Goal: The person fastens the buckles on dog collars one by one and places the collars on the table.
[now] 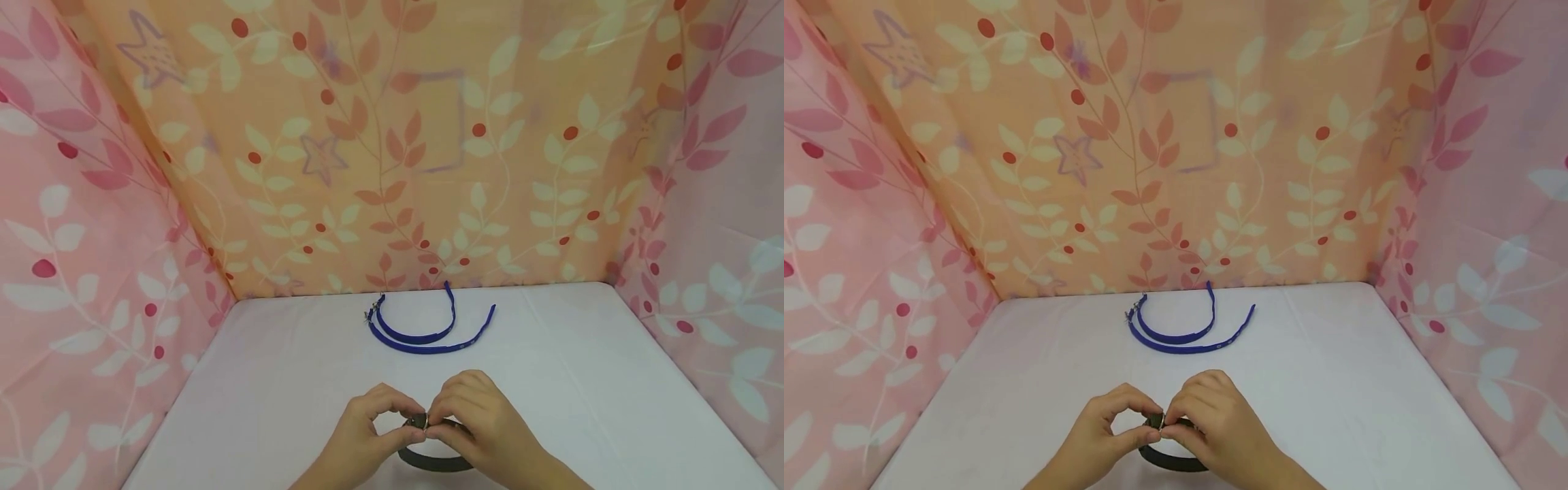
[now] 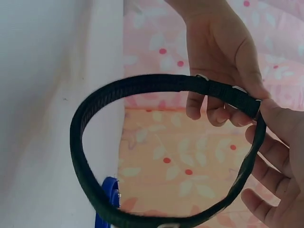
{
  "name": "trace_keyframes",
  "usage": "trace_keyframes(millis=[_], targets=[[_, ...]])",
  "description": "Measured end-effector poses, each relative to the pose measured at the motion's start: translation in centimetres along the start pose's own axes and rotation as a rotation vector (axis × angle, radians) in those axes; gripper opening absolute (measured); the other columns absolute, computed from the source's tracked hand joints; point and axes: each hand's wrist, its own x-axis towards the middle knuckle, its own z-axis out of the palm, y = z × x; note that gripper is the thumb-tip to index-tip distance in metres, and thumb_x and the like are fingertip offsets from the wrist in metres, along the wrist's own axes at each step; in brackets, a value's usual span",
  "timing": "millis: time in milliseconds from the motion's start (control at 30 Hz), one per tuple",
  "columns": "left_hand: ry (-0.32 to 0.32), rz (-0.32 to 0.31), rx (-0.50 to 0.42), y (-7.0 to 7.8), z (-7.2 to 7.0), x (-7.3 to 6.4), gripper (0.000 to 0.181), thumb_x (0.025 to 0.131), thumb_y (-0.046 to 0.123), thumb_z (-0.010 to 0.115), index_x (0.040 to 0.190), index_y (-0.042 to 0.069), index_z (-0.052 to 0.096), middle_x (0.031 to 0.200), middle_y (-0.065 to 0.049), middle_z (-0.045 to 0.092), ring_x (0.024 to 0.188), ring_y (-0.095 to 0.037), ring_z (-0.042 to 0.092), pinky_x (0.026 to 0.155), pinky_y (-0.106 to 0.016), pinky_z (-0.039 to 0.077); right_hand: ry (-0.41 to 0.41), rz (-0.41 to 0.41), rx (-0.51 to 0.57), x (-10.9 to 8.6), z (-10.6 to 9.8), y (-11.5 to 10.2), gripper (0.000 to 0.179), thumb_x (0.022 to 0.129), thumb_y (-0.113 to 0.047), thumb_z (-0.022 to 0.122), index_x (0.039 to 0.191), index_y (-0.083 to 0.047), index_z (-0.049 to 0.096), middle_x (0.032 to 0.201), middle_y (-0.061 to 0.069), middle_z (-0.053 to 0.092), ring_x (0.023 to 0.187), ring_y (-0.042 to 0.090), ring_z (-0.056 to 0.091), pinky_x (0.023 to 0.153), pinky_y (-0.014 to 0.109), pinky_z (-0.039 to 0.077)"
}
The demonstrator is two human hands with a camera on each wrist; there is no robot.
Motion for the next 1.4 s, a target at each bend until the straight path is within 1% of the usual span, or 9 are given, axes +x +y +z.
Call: trace_keyframes(millis=[167,333,433,533,633,867,1033,1200,1400], targets=[[0.046,-0.139,-0.029,0.4,-0.9,0.0,0.017,0.092,0.031,0.077,0.109,0.030,0.074,0.103,0.010,0.072,0.101,-0.013,0.067,0.096,-0.033,0.052,-0.089,0.156,-0.016,-0.4,-0.9,0.0,0.023,0.090,-0.029,0.080,0.108,-0.019,0.069,0.100,-0.014,0.067,0.098,0.008,0.060,0.096,0.024,0.042],[0.183,-0.238,-0.136,1.2,-2.4,0.5,0.018,0.093,0.022,0.077,0.111,0.021,0.072,0.107,0.002,0.073,0.105,-0.019,0.067,0.100,-0.033,0.050,-0.201,0.407,-0.021,-0.3,-2.3,0.2,0.033,0.085,-0.027,0.085,0.114,-0.030,0.069,0.101,-0.024,0.067,0.099,0.002,0.061,0.090,0.027,0.050],[0.260,-0.283,-0.237,1.6,-2.7,0.6,0.020,0.094,0.015,0.075,0.114,0.012,0.071,0.109,-0.005,0.071,0.102,-0.021,0.066,0.094,-0.029,0.054,-0.215,0.484,0.015,-0.5,-2.3,0.3,0.033,0.086,-0.025,0.084,0.114,-0.035,0.069,0.101,-0.027,0.067,0.098,0.000,0.061,0.085,0.029,0.053],[0.302,-0.339,-0.326,1.8,-2.5,0.7,0.024,0.093,0.013,0.076,0.116,0.007,0.069,0.111,-0.010,0.070,0.101,-0.021,0.067,0.089,-0.028,0.056,-0.180,0.470,0.045,-0.7,-1.8,0.3,0.031,0.087,-0.022,0.083,0.113,-0.034,0.070,0.102,-0.024,0.068,0.098,0.002,0.062,0.085,0.029,0.052],[0.286,-0.358,-0.357,1.7,-2.1,0.7,0.025,0.091,0.013,0.078,0.114,0.007,0.070,0.112,-0.011,0.071,0.104,-0.024,0.068,0.090,-0.029,0.057,-0.139,0.445,0.044,-0.8,-1.3,0.1,0.029,0.087,-0.020,0.083,0.112,-0.031,0.072,0.101,-0.021,0.070,0.097,0.004,0.062,0.085,0.027,0.051],[0.181,-0.274,-0.202,1.1,-1.1,0.5,0.020,0.090,0.021,0.080,0.109,0.021,0.074,0.105,-0.001,0.074,0.105,-0.023,0.065,0.088,-0.031,0.052,-0.113,0.409,0.025,-0.7,-0.7,-0.2,0.026,0.088,-0.022,0.082,0.112,-0.028,0.072,0.102,-0.020,0.070,0.099,0.003,0.062,0.093,0.022,0.045],[0.137,-0.185,-0.120,0.7,-0.4,0.0,0.021,0.090,0.025,0.081,0.108,0.025,0.072,0.106,0.003,0.071,0.101,-0.020,0.064,0.085,-0.030,0.052,-0.065,0.286,-0.007,-0.7,-0.3,-0.3,0.024,0.092,-0.024,0.078,0.115,-0.021,0.072,0.102,-0.016,0.069,0.099,0.006,0.061,0.097,0.021,0.041],[0.135,-0.118,-0.058,0.5,-0.2,-0.2,0.021,0.087,0.027,0.084,0.106,0.029,0.074,0.107,0.006,0.067,0.103,-0.017,0.064,0.091,-0.030,0.053,-0.023,0.155,-0.036,-0.5,0.0,-0.3,0.020,0.098,-0.027,0.071,0.116,-0.017,0.072,0.098,-0.013,0.068,0.095,0.008,0.059,0.096,0.026,0.040],[0.179,-0.099,-0.082,0.7,-0.2,-0.1,0.023,0.089,0.022,0.082,0.109,0.022,0.070,0.102,0.003,0.071,0.097,-0.018,0.069,0.091,-0.030,0.054,0.007,0.129,-0.066,-0.5,0.0,0.0,0.018,0.100,-0.027,0.069,0.113,-0.016,0.073,0.097,-0.011,0.070,0.093,0.010,0.061,0.095,0.029,0.041]])
